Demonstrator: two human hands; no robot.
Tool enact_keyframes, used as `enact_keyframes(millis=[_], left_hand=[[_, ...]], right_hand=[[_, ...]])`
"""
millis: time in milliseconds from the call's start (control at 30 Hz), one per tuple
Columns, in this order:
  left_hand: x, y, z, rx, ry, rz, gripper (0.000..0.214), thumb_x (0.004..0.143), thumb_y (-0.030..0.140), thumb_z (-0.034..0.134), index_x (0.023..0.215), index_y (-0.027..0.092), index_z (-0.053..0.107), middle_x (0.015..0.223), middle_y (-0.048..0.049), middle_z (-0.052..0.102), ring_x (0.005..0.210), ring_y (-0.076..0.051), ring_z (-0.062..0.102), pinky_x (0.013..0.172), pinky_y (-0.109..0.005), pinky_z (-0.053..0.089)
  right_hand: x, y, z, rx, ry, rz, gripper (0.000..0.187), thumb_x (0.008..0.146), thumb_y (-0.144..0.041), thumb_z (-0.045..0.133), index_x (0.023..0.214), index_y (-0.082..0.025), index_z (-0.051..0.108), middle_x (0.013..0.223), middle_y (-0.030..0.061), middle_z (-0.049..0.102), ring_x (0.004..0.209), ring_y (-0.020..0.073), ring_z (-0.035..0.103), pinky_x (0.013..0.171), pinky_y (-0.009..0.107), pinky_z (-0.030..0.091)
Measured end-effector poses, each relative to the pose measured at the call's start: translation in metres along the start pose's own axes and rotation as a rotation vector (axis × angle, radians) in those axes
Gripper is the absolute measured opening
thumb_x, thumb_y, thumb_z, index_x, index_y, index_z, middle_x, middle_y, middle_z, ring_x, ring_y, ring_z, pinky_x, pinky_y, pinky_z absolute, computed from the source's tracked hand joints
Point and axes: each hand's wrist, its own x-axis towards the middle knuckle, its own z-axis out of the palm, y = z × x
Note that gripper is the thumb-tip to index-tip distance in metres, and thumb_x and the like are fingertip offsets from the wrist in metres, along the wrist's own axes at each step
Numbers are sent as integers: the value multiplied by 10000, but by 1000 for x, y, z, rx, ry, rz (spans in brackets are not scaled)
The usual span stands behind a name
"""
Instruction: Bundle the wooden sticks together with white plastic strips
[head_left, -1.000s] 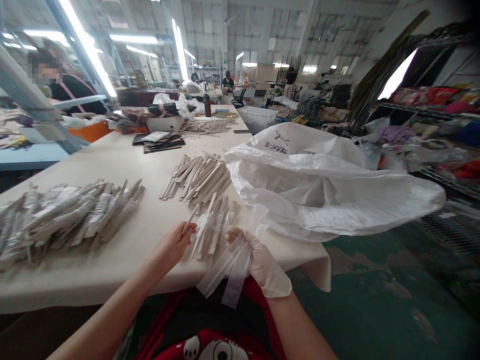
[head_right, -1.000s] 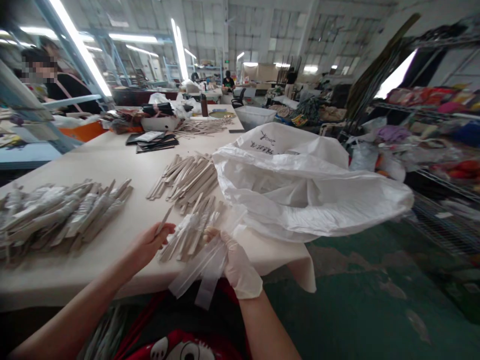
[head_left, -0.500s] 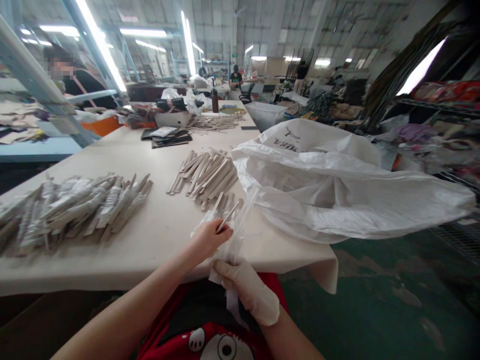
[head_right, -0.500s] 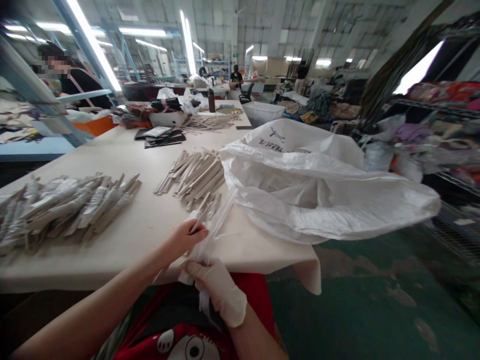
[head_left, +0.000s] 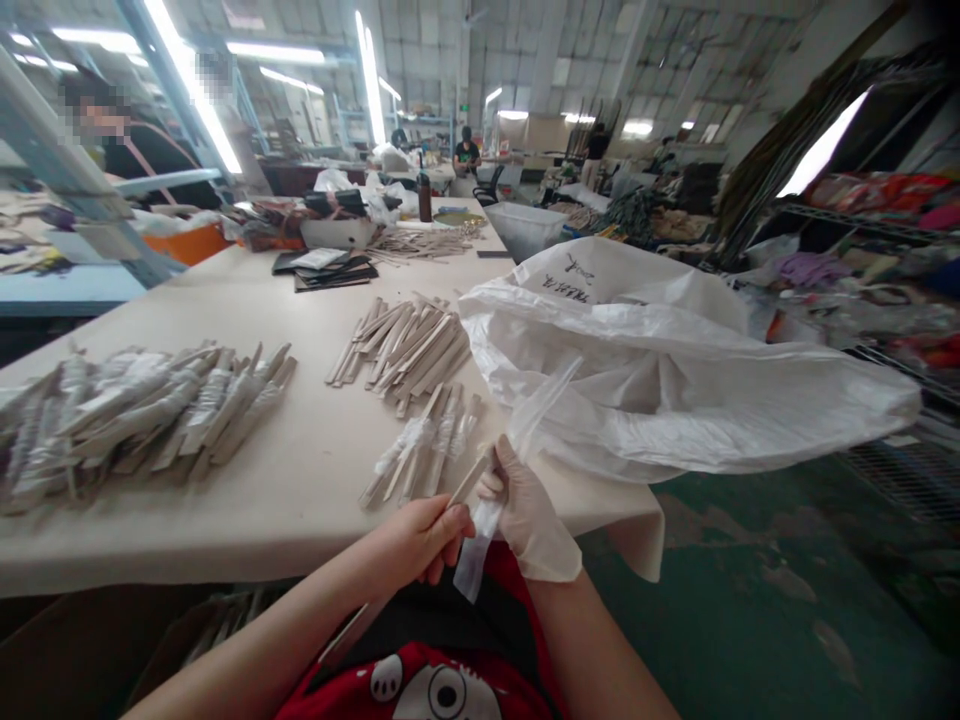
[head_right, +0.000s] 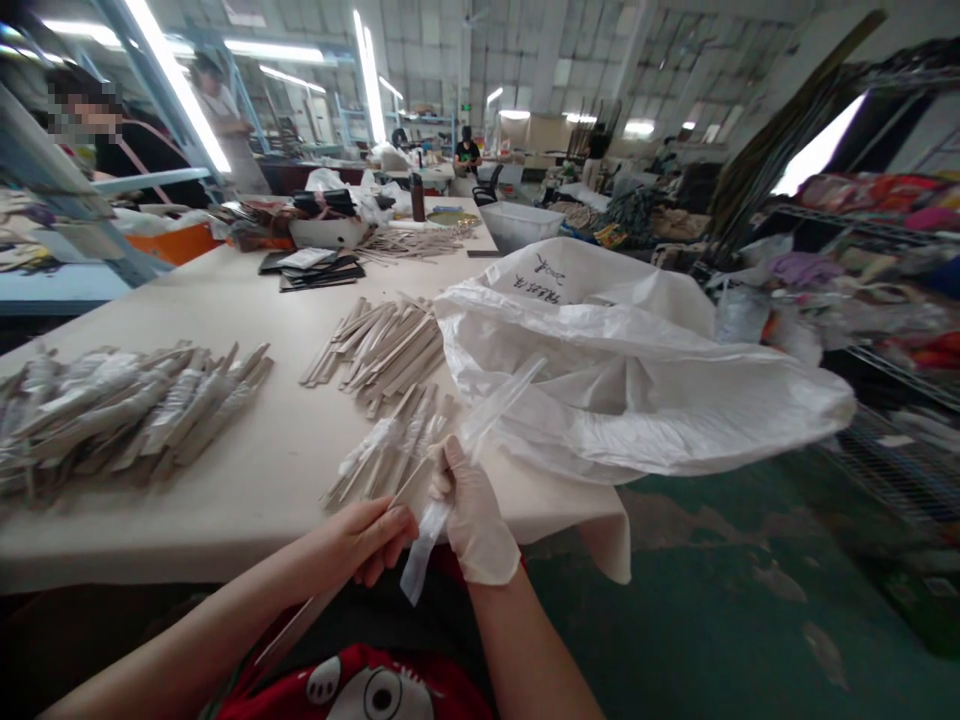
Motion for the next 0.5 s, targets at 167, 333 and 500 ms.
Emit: enact_keyframes(millis=[167, 333, 500], left_hand=[[0, -3, 1, -21, 1, -6, 384, 811, 493, 284, 770, 163, 477, 552, 58, 451, 378, -57, 384, 373, -178, 293], [0, -7, 1, 22, 50, 33, 378, 832, 463, 280, 784, 158, 498, 559, 53, 470, 387, -56, 413, 380, -174, 308], [8, -9, 4, -34, 31, -13, 384, 819, 492, 310, 776, 162, 503, 543, 61, 472, 360, -54, 403, 353, -171, 283]], right_hand=[[-1, -2, -4, 38, -25, 5, 281, 588, -358, 760, 608, -140, 584, 495, -75, 537, 336, -1, 292, 324, 144, 235], [1, -3, -6, 89, -86, 66, 258, 622, -353, 740, 624, -144, 588, 518, -75, 557, 331, -4, 284, 326, 145, 240], [-2, 0, -4, -33, -38, 87, 277, 640, -405, 709, 608, -162, 578, 417, -82, 475, 327, 33, 306, 332, 179, 252]])
